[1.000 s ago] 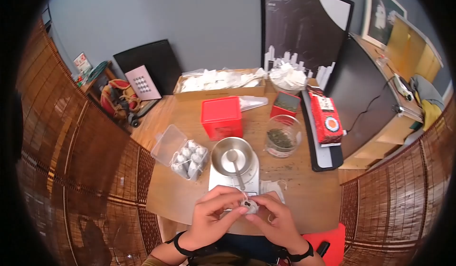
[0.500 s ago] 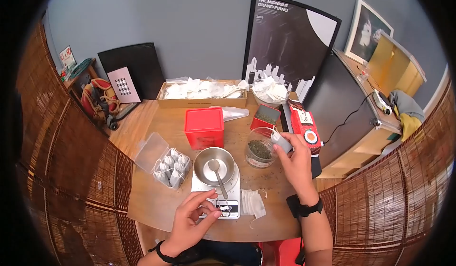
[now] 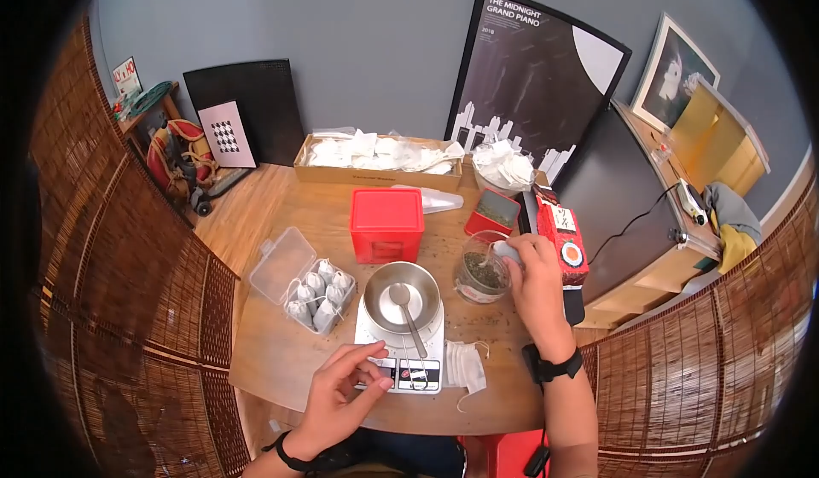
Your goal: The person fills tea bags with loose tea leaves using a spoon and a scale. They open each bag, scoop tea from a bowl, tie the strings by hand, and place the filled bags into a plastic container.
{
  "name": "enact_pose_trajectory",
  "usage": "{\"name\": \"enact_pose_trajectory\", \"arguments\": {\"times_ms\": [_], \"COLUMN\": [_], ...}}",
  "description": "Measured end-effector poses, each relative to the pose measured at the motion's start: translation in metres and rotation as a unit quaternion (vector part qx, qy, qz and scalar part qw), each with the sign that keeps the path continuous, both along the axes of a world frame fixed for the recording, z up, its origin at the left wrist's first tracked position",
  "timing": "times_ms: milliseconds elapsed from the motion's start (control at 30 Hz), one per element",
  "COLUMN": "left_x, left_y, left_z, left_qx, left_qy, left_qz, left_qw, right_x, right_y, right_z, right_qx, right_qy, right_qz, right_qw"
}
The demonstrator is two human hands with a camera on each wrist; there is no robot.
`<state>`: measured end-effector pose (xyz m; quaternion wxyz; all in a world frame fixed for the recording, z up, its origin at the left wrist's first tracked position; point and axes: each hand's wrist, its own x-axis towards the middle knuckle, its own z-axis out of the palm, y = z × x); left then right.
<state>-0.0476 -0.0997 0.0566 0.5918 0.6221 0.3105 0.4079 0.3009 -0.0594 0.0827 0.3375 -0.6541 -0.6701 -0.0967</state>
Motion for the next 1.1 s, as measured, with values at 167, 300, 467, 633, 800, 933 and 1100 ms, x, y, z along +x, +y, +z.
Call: {"name": "enact_pose_trajectory", "arguments": {"times_ms": [167,300,467,633,800,933,1100], "left_x": [-0.002,0.004,0.019,0.028,0.037,0.044,0.055], "left_y": [0.0,0.001,0.001,-0.004,-0.013,-0.02,-0.032], "left_z": [0.0,0.002,0.009,0.018,0.03,0.026,0.019], "left_qx": [-0.003,0.0,-0.007,0.03,0.002,0.014,0.009], "left_qy": [0.006,0.006,-0.009,-0.008,-0.067,-0.03,0.025], "left_qz": [0.001,-0.009,-0.04,-0.037,-0.007,-0.027,-0.071], "left_qw": [1.0,1.0,0.999,0.999,0.998,0.999,0.997], "right_x": [-0.004,0.009,-0.035,-0.093,-0.122,-0.126,-0.115], "right_y": [-0.007,-0.02,-0.062,-0.105,-0.131,-0.148,-0.174], "right_z": [-0.002,-0.03,-0.028,-0.031,-0.049,-0.059,-0.068], "right_qx": [0.068,0.037,-0.027,-0.056,-0.063,-0.054,-0.052], "right_qy": [0.08,0.517,0.833,0.856,0.818,0.775,0.758], "right_qz": [-0.073,-0.027,0.201,0.244,0.254,0.21,0.196], "right_qw": [0.992,0.855,0.515,0.451,0.513,0.594,0.621]}}
